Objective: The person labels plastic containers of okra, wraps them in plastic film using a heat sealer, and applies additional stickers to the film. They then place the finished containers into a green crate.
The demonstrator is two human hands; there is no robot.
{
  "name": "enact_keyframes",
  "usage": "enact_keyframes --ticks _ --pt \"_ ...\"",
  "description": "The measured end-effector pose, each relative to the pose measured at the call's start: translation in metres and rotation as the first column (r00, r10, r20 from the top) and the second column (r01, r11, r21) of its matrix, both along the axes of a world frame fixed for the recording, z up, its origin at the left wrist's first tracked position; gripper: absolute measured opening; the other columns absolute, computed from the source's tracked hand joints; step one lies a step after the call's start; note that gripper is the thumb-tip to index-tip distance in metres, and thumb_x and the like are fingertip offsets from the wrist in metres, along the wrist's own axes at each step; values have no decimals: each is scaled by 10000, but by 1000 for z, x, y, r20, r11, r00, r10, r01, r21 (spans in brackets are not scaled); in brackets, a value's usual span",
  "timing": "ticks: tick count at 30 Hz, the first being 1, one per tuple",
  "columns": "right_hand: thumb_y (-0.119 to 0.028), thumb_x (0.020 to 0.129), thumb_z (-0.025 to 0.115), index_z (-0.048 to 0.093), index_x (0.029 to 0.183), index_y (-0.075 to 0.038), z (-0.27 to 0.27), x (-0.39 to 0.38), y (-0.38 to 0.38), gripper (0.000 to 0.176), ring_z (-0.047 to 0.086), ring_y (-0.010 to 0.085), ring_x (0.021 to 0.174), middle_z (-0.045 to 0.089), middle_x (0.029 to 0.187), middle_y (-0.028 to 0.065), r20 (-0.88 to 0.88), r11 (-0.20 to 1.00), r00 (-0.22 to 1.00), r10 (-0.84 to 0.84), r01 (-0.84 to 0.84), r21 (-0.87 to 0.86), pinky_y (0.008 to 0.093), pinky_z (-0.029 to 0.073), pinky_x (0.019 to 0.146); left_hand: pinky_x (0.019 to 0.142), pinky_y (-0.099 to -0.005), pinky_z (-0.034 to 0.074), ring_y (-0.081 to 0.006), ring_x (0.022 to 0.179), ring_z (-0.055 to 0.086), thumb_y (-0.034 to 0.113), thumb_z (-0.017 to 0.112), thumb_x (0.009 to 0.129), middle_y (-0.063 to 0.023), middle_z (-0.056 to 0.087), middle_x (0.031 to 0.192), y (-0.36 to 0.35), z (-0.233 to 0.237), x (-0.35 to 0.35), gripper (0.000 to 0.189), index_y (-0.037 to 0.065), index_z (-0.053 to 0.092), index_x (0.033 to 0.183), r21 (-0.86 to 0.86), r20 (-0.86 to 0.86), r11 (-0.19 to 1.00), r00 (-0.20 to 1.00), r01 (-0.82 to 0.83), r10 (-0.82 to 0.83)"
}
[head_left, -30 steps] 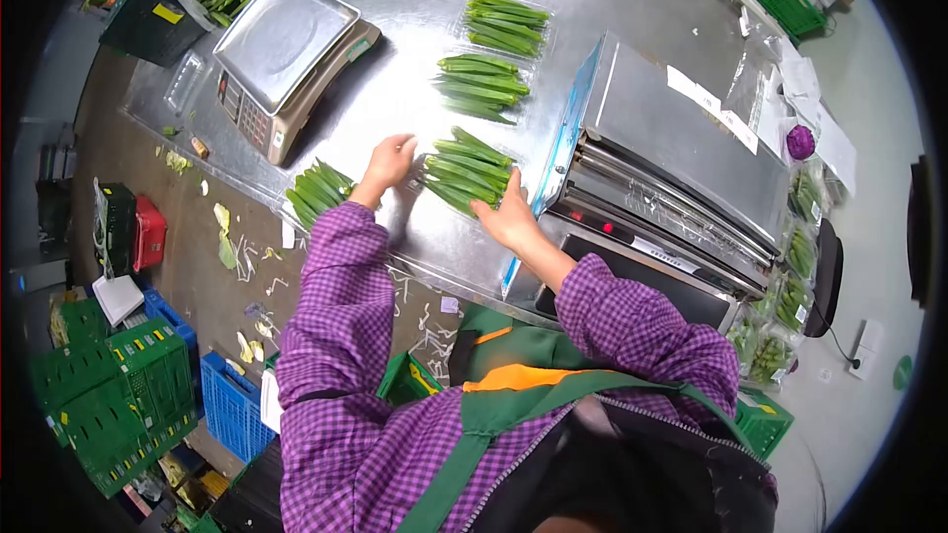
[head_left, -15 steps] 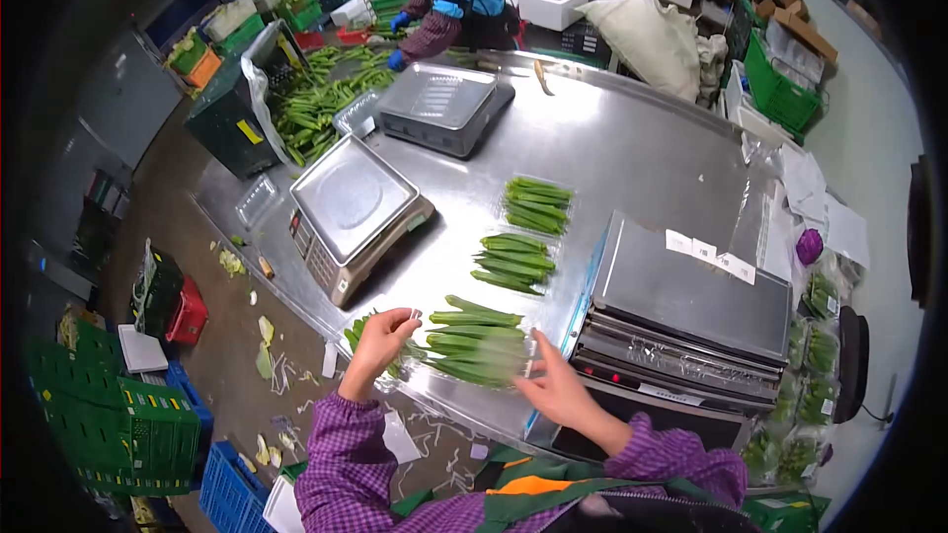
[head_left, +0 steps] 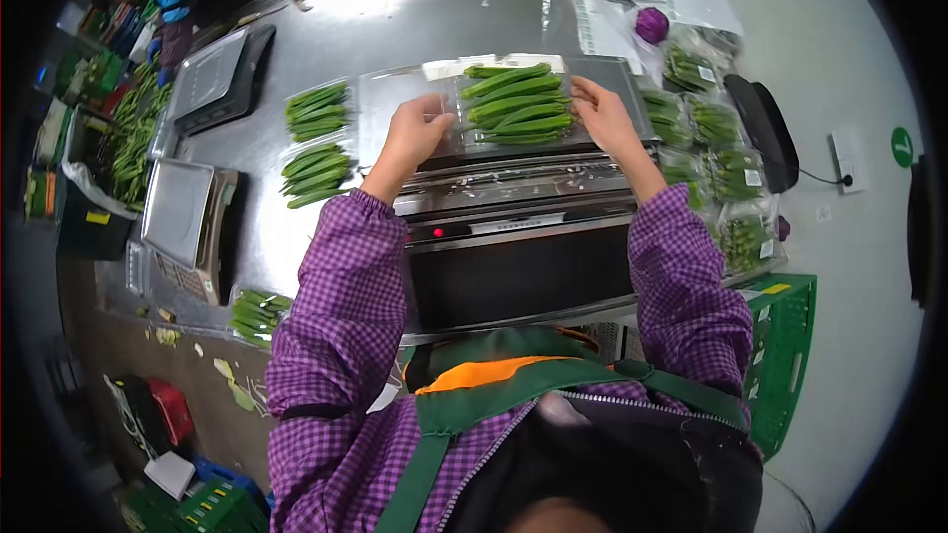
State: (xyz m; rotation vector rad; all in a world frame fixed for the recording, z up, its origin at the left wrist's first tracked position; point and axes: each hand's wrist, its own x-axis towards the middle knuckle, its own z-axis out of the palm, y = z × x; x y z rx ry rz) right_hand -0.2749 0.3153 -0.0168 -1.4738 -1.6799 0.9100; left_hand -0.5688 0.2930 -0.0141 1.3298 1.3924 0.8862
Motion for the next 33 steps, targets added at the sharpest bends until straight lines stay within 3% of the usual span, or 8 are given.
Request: enact_keyframes --ticks 9,12,17,21,24,27,29,33 --pt "-16 786 541 524 1211 -6 9 26 -22 425 639 181 867 641 1056 156 101 993 995 -9 21 -120 285 485 765 659 -225 500 -137 763 597 80 585 874 -110 631 1002 -17 0 14 354 -82 522 1181 -63 44 998 999 -15 18" --pt "-140 795 613 609 1021 -4 8 51 -51 263 608 271 773 657 929 128 215 990 974 -72 43 136 365 471 755 659 -291 503 -199 697 651 152 647 812 -146 679 829 -52 7 -6 260 -46 627 979 358 -405 933 893 -43 196" --pt "-327 763 678 615 752 -74 10 68 -98 261 578 273 765 627 710 79 617 988 772 -153 108 110 389 394 774 566 -319 481 -212 599 636 210 685 776 -101 644 638 -111 8 -9 218 5 620 812 129 -753 991 646 -36 121" --pt "-167 777 676 614 851 -37 -24 55 -78 162 560 122 621 609 681 32 -92 974 985 -144 125 -187 253 434 594 577 -254 468 -122 641 629 95 678 773 -68 640 658 -95 -7 3 289 5 573 1026 53 -456 997 887 -58 76" --pt "-93 842 582 583 934 -4 17 68 -97 128 414 57 547 482 605 -40 -545 902 803 -240 -23 -431 201 336 538 572 -217 447 -92 647 561 -6 656 762 -19 610 738 -118 24 -8 597 6 403 1303 -237 35 961 987 -143 156" --pt "-74 870 520 583 933 -4 28 76 -108 113 329 53 509 387 558 -59 -818 797 519 -249 -370 -477 206 289 516 652 -243 412 -75 643 498 91 686 781 49 500 657 -142 40 -9 563 10 446 1284 -466 232 874 933 -141 275" --pt "-66 882 478 580 943 14 43 70 -101 143 299 55 495 335 536 -62 -857 819 462 -228 -385 -425 211 282 511 662 -249 385 -66 601 440 143 684 793 63 466 650 -137 34 -17 472 54 527 1229 -590 676 763 680 265 286" --pt "-49 873 438 569 1032 61 87 53 -66 233 308 67 498 338 522 -45 -942 935 308 134 -355 17 225 281 511 596 -235 372 -85 579 400 255 563 900 61 397 649 -88 78 -10 207 62 606 958 -88 887 929 452 360 -92"
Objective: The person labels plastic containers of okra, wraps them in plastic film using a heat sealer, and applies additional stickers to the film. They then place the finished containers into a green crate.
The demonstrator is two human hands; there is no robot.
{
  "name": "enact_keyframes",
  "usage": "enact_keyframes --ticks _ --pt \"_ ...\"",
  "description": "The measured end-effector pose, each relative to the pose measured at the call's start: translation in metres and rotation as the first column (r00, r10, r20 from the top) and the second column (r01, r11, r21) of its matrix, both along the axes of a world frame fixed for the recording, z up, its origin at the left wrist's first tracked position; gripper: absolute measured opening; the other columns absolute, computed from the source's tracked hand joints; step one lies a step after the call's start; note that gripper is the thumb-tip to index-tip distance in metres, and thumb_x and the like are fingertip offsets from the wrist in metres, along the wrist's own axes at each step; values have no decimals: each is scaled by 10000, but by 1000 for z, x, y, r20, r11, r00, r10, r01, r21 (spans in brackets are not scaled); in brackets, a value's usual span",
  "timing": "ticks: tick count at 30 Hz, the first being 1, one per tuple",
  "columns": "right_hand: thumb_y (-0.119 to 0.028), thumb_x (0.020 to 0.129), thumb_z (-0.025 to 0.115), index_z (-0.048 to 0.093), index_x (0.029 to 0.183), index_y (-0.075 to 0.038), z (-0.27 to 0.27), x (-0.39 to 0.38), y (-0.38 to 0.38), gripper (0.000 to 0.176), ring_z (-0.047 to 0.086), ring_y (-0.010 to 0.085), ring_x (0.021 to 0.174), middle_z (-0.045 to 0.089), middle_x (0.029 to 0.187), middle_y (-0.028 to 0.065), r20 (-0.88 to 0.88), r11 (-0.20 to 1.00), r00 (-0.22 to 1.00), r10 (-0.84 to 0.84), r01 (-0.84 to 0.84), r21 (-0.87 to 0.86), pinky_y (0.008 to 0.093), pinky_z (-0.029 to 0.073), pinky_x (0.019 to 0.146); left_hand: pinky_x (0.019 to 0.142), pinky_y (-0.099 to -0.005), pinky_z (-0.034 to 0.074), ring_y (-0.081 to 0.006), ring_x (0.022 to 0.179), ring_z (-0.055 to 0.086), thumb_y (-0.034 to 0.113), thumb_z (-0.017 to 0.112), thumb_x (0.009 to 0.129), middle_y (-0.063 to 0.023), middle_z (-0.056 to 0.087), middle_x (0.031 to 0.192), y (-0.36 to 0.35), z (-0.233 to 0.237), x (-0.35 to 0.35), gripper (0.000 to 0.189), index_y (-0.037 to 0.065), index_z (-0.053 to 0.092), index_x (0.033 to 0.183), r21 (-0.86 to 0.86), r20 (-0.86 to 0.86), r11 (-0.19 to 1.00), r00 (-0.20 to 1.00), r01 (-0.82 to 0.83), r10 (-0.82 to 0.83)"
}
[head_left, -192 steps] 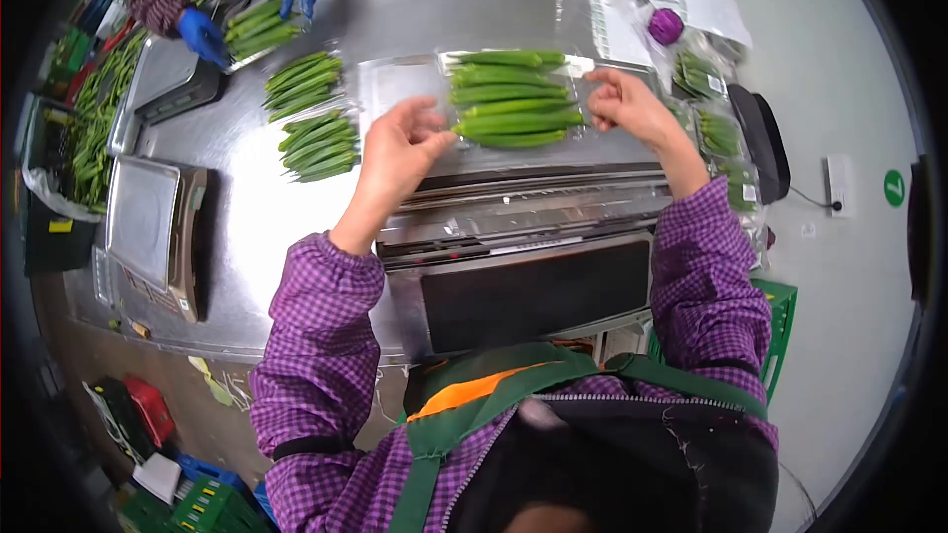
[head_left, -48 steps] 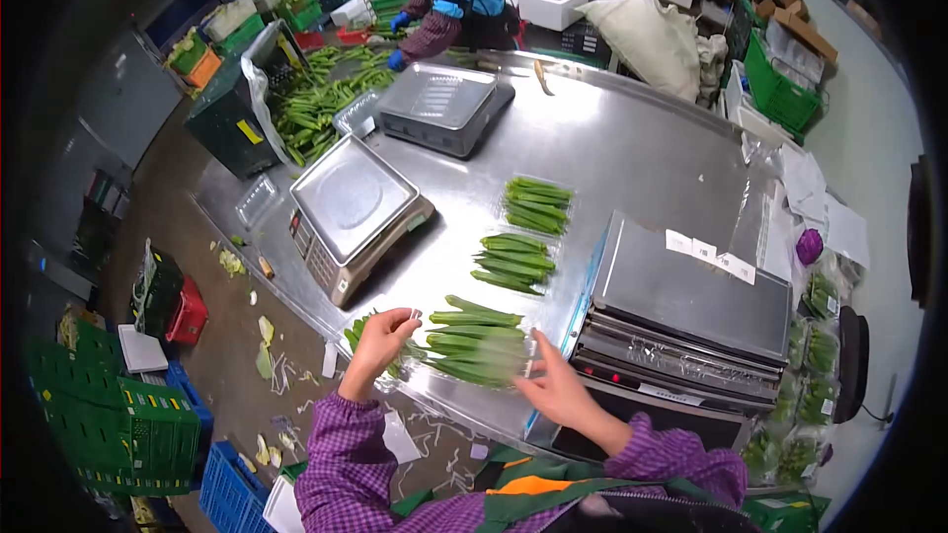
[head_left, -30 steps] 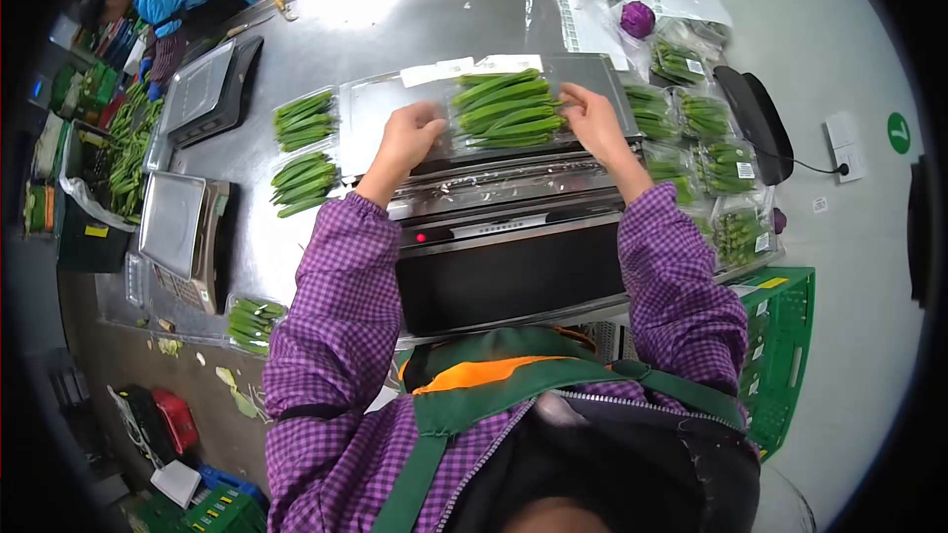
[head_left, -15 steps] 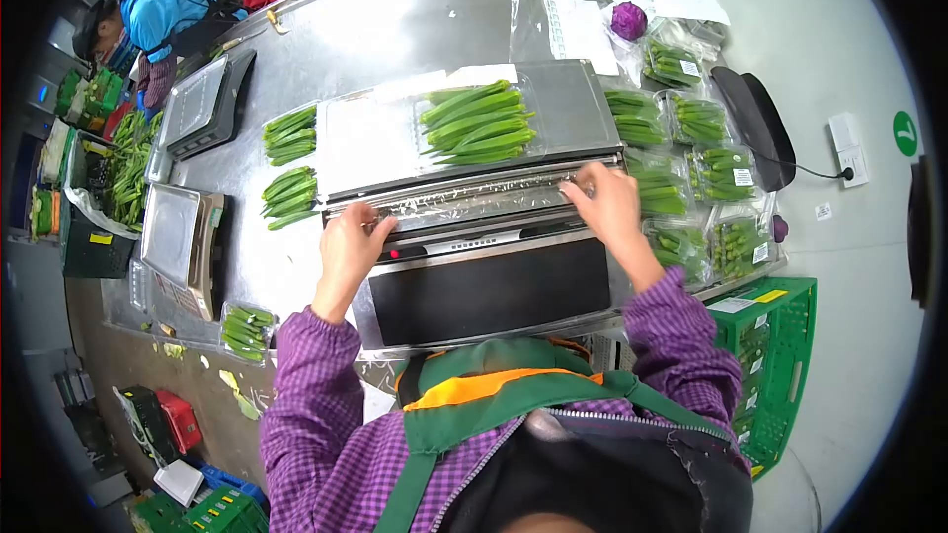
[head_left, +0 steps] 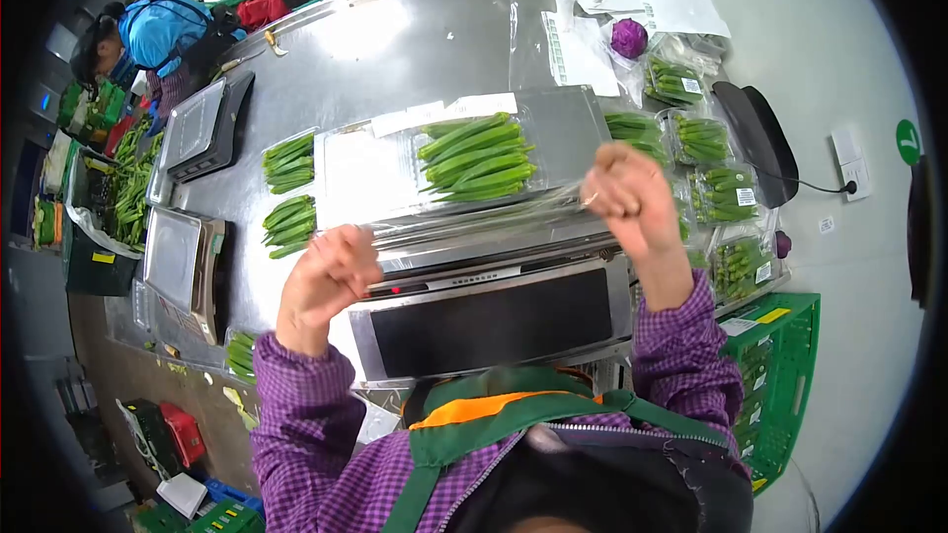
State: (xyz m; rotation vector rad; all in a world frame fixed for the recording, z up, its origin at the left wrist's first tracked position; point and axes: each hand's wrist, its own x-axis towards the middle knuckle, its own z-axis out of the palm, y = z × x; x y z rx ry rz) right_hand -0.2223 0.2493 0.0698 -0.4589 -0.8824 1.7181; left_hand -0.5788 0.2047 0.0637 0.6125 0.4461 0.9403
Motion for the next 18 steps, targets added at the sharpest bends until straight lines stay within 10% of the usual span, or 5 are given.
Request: enact_keyframes --ticks 6,10,12,14,18 --pt "-129 915 468 532 1167 53 7 -37 123 317 576 170 652 625 1061 162 182 881 914 -363 272 386 316 474 748 617 -321 443 -151 680 555 256 476 943 -19 595 786 143 12 40 229 68 578 861 366 -294 745 690 -557 661" --pt "-213 917 485 549 1183 -33 -98 -38 163 327 607 204 1022 646 1069 135 873 843 65 -483 -237 484 359 466 870 692 -330 471 -187 781 621 251 486 937 -108 658 816 176 -106 48 305 4 638 843 725 -619 615 -96 310 779" --pt "-241 908 510 535 1183 -27 -83 -40 145 349 640 168 843 668 895 159 842 820 5 -540 -224 527 338 499 759 660 -388 465 -306 692 591 279 487 925 -168 604 748 161 -95 54 287 20 611 911 760 -615 610 -58 225 786" --pt "-303 912 498 538 1164 -39 -70 -35 126 368 544 165 590 605 730 135 924 966 291 -249 7 259 318 466 594 628 -305 471 -158 741 584 344 440 956 -60 598 836 146 -75 47 359 18 582 1001 258 -770 946 550 -198 325" --pt "-416 950 395 514 1103 40 -80 -18 99 495 545 141 541 585 814 82 810 975 546 215 -72 -210 275 431 461 598 -272 461 -133 710 553 406 393 964 -82 586 894 99 -64 48 463 -9 523 1121 169 -770 972 595 -161 232"
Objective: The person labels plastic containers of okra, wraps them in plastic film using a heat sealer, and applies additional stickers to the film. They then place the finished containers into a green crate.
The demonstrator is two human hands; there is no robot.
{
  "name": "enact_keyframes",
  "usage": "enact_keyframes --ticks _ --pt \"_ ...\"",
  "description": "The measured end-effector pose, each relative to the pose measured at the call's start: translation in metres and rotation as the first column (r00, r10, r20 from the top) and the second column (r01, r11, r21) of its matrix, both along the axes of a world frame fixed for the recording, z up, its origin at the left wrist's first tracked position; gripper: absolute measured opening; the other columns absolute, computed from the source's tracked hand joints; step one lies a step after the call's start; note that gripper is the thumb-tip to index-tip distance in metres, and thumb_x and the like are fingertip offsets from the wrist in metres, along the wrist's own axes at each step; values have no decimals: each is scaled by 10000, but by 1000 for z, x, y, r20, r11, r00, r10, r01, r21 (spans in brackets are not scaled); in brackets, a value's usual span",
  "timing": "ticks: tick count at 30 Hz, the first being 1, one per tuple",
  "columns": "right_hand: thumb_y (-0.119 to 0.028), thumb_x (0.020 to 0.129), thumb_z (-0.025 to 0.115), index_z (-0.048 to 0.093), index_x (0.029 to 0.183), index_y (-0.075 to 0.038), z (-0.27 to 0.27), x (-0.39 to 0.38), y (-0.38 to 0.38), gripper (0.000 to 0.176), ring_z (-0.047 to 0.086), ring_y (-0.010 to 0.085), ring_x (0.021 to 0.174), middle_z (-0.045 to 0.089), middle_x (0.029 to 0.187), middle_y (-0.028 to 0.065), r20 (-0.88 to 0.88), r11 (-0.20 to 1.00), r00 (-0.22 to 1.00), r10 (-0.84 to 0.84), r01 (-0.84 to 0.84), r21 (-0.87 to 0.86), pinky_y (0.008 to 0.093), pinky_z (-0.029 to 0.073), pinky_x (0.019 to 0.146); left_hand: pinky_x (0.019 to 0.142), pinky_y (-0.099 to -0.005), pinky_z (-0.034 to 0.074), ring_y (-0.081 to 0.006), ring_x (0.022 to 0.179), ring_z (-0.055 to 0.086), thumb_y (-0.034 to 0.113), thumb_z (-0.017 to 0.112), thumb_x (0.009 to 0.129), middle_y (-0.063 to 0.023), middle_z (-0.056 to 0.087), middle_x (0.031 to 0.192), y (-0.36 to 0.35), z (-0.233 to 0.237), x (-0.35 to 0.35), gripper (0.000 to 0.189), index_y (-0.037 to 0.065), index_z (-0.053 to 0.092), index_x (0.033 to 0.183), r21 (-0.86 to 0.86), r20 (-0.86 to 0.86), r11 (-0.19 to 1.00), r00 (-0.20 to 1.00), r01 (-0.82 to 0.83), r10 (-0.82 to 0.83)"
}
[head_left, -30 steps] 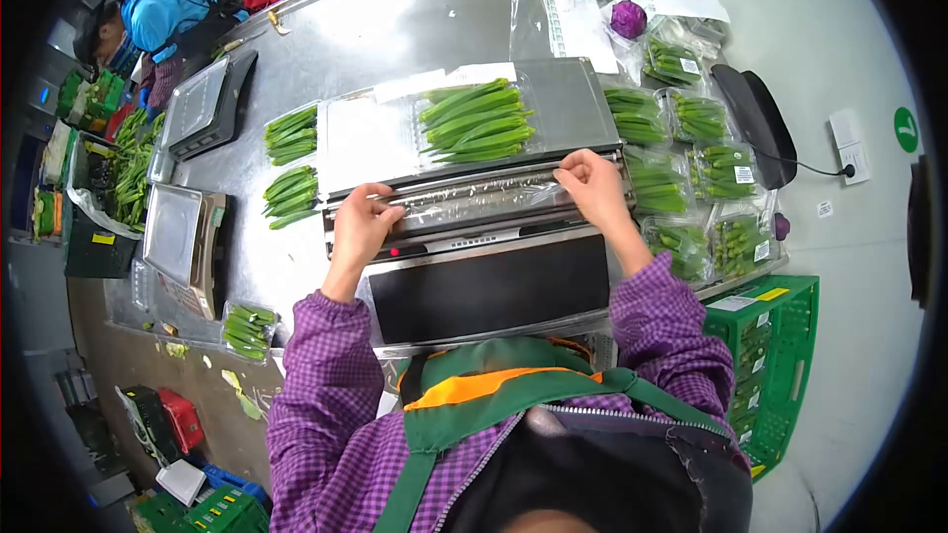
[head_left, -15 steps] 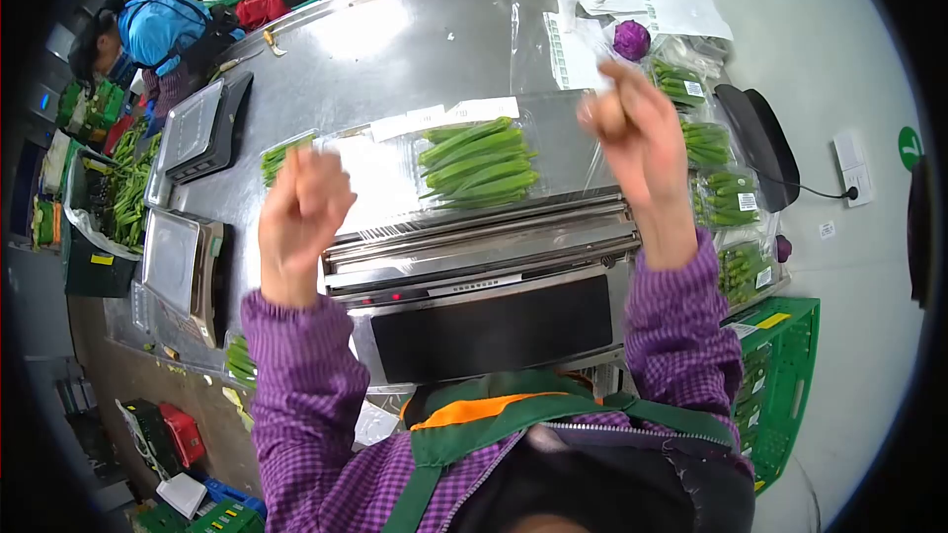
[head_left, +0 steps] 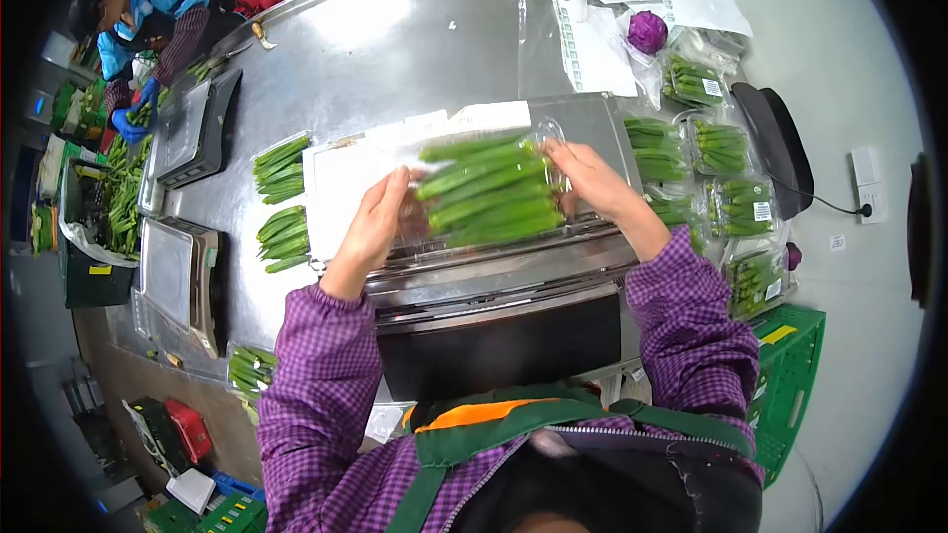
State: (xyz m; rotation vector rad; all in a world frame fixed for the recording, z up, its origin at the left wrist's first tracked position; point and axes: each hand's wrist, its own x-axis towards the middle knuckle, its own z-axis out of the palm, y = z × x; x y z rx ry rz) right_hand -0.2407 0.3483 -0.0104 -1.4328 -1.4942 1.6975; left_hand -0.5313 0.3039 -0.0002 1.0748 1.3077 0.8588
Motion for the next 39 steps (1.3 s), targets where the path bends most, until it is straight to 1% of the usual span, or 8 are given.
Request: enact_keyframes --ticks 4,15,22,26,31,34,37,39 --pt "-410 969 342 508 1062 52 32 8 -67 500 533 128 468 539 741 65 8 980 997 75 -72 -187 240 432 421 706 -312 515 -179 945 570 421 358 970 -137 562 1037 -69 17 -5 526 -35 452 1216 -248 242 958 967 142 -81" --pt "-398 970 342 470 1142 44 -13 21 -189 491 590 160 524 580 955 105 -101 900 989 107 -140 -414 252 504 460 749 -402 559 -218 886 591 430 408 949 -146 544 1059 -174 -35 0 539 -41 441 1209 -505 428 824 904 256 -18" --pt "-355 951 418 568 983 27 -24 18 -255 411 601 174 584 586 661 78 209 957 978 8 53 -287 275 472 458 463 -218 377 -64 591 496 436 443 942 6 502 688 -257 -42 -6 458 -3 575 945 -493 -34 870 999 1 -21" --pt "-201 907 524 599 941 21 -70 12 -267 236 593 172 578 630 705 129 162 860 888 -431 350 371 300 451 565 417 -224 312 -34 454 376 379 445 956 58 386 520 -291 -65 0 408 29 567 785 -261 -179 933 962 -250 207" --pt "-123 893 542 636 940 11 -38 38 -267 171 486 42 572 607 676 34 123 762 825 -551 437 479 218 391 519 355 -195 214 -6 412 297 299 496 946 91 357 517 -297 -43 -18 277 87 602 803 -269 -133 819 862 -506 489" --pt "-114 883 537 626 941 12 -49 60 -306 165 526 99 573 605 665 66 270 905 864 -426 405 130 267 417 536 346 -211 239 -20 404 315 316 530 925 83 364 503 -327 -62 -22 275 81 609 806 -518 -241 711 879 -475 411" --pt "-112 866 505 609 947 26 -99 49 -341 191 605 191 632 616 695 148 368 986 922 -120 154 -66 340 466 599 475 -263 411 -104 563 515 273 541 911 13 534 632 -354 -146 -6 246 55 615 823 -468 -85 854 973 -228 214" --pt "-86 862 493 563 1116 0 -136 29 -358 277 551 258 1019 563 1083 221 80 993 991 -107 110 -38 371 430 850 628 -312 446 -151 734 545 266 488 925 -45 551 826 -354 -168 12 256 26 557 981 -398 425 915 897 65 122"
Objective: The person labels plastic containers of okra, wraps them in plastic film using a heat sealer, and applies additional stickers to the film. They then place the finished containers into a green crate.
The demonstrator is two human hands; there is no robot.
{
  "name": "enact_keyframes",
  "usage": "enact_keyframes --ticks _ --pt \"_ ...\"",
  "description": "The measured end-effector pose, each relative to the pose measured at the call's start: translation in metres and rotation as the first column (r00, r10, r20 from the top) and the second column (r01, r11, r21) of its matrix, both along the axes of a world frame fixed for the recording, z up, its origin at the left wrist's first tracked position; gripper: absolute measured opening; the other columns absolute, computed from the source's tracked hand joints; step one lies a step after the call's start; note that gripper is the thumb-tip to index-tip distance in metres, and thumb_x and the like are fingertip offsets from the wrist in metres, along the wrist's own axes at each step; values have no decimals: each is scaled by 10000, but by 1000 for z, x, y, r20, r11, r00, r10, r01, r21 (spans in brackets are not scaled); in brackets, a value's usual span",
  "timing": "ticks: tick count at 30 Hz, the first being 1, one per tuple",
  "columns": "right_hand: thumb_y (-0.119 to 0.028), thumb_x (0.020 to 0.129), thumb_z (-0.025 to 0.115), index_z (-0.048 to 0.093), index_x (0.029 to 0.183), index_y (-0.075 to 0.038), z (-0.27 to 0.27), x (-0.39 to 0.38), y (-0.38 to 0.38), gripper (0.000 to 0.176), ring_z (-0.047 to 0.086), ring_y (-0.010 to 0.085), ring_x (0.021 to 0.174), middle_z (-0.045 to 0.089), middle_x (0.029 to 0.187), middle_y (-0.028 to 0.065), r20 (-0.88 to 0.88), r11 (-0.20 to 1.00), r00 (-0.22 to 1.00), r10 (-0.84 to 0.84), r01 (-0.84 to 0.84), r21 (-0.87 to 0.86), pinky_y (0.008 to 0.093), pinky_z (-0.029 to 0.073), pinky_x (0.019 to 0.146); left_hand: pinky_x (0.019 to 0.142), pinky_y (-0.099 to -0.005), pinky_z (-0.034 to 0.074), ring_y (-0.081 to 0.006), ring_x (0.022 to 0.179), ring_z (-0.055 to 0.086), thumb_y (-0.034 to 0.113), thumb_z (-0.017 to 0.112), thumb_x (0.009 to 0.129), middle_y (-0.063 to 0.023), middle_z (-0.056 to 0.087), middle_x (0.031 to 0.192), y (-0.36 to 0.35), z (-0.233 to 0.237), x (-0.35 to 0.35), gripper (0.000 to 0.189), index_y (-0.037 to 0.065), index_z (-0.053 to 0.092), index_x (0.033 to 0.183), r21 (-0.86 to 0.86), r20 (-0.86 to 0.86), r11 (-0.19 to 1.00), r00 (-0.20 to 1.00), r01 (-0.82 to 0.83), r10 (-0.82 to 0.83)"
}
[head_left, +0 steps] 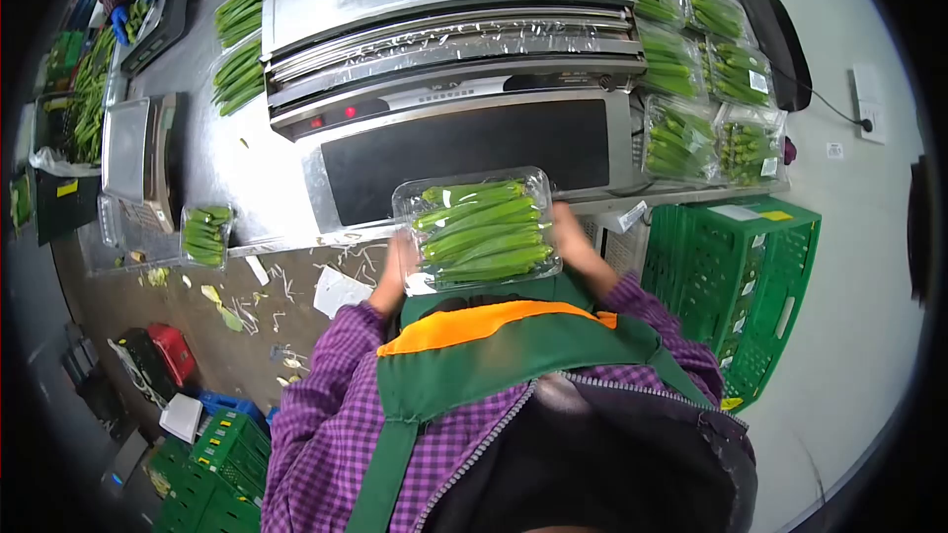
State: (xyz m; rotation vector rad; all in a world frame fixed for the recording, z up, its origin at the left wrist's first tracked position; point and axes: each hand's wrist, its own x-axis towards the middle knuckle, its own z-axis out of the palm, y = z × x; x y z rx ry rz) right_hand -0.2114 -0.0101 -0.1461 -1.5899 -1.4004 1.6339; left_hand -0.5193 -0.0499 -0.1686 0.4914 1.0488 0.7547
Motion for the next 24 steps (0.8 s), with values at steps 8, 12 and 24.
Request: enact_keyframes --ticks 8,12,24 --pt "-80 854 536 484 1225 -7 57 12 -17 381 429 257 1129 430 1235 203 -482 801 875 38 -316 -509 362 364 934 907 -314 453 -185 1040 566 83 524 887 -100 576 1128 3 98 53 335 13 481 1212 449 147 833 947 -322 287" --pt "-87 856 546 513 1178 4 79 -10 8 337 483 229 1032 495 1131 179 -431 796 870 241 -431 -425 346 400 874 768 -245 457 -125 862 574 145 543 893 -61 604 962 24 174 22 287 -8 547 1135 306 55 894 943 -328 327" --pt "-107 866 555 599 985 26 141 -190 131 183 551 70 652 592 711 25 -171 726 715 678 -688 1 232 452 593 601 -217 394 -58 668 480 367 493 937 13 581 785 5 161 -229 421 4 585 1130 305 -578 886 671 -350 464"
